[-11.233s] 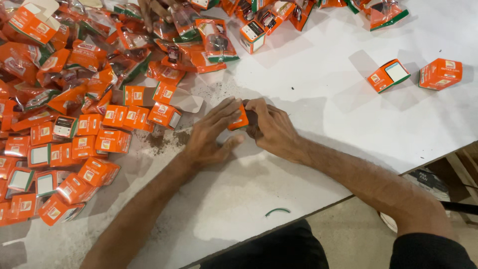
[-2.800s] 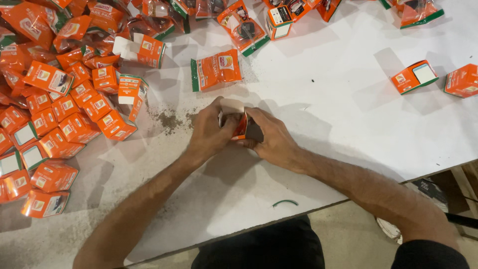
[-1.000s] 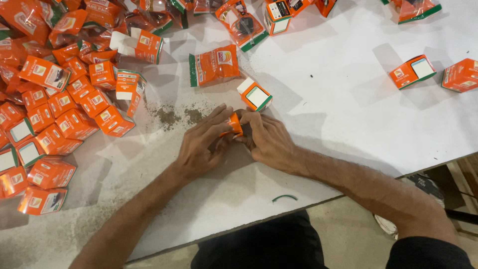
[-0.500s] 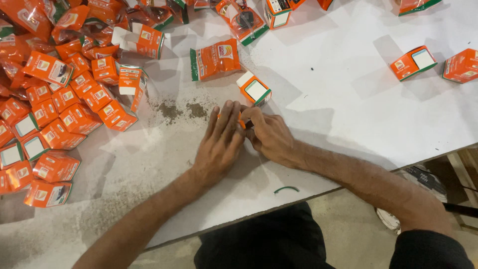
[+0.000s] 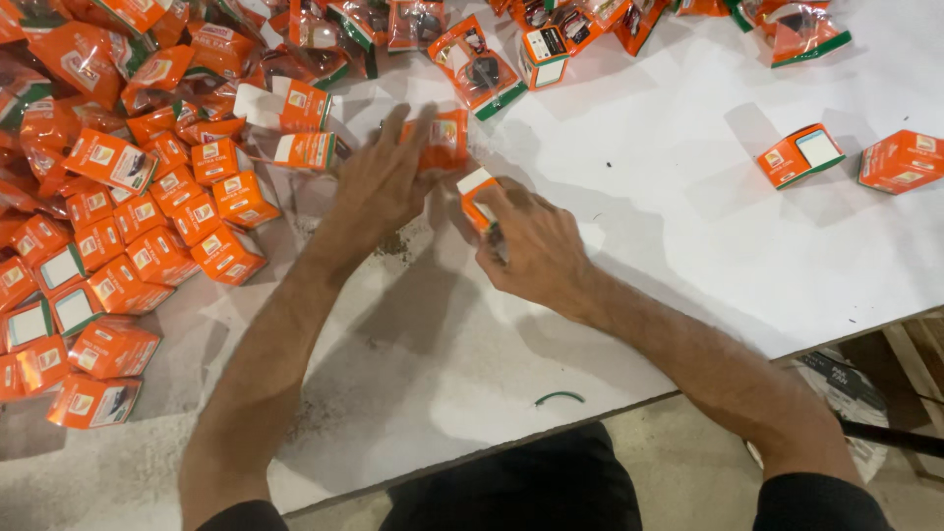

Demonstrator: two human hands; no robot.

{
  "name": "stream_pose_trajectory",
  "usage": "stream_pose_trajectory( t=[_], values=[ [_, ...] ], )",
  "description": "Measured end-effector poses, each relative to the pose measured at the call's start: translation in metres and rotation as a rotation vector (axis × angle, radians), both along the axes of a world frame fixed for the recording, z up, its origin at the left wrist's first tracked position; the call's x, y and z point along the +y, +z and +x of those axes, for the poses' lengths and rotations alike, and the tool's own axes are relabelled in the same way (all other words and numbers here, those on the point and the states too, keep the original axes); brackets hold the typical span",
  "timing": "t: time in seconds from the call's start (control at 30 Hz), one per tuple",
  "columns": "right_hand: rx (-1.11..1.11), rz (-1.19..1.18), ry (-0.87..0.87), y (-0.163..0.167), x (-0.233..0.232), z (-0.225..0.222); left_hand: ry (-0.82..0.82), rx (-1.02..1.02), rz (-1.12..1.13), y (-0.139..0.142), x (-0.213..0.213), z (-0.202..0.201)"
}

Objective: The person picks small dark items from a pile of orange packets on the table, places an item into a small orange carton, folds the carton closed, and tosses the packed box onto a growing pile of finished boxes, repeating the cycle one box at a time.

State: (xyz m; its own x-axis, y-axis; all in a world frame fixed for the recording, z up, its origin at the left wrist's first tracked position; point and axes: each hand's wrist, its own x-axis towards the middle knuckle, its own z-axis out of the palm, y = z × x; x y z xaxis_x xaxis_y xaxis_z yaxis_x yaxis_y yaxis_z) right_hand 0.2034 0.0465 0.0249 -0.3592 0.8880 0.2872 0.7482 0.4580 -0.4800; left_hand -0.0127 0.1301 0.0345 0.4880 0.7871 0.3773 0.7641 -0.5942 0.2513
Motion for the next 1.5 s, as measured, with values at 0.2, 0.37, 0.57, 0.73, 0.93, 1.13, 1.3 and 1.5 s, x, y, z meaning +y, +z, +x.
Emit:
stream_pose_trajectory(
  t=[0.2, 0.37, 0.57, 0.73, 0.93, 1.13, 1.3, 1.5],
  values=[
    [0.709, -0.34, 0.056, -0.005, 0.007, 0.031, -0.021, -0.006, -0.032, -0.044, 0.023, 0.004],
    [0.507, -0.274, 0.098, -0.021, 0.002, 0.02, -0.138, -0.66, 0.015, -0.017, -0.043, -0.017],
    [0.344, -0.17, 0.058, -0.03, 0.005, 0.014, -0.272, -0.922, -0.469, -0.007, -0.114, -0.013],
    [0.409, -0.235, 0.07, -0.025, -0.002, 0.013, -0.402, -0.292, 0.301, -0.03, -0.084, 0.004],
    [0.384, -0.126, 0.136, -0.022, -0.003, 0.01, -0.178, -0.181, 0.266, -0.027, -0.097, 0.013],
    [0.369, -0.189, 0.072, -0.022, -0.01, 0.008, -0.009, -0.346, 0.127, -0.023, -0.095, 0.036],
    [0.339, -0.216, 0.077, -0.021, -0.011, 0.006, 0.2, -0.799, -0.489, -0.023, -0.095, 0.042],
    [0.374, -0.055, 0.111, -0.029, -0.016, 0.006, 0.268, -1.096, -0.673, -0.03, -0.086, 0.038]
  ],
)
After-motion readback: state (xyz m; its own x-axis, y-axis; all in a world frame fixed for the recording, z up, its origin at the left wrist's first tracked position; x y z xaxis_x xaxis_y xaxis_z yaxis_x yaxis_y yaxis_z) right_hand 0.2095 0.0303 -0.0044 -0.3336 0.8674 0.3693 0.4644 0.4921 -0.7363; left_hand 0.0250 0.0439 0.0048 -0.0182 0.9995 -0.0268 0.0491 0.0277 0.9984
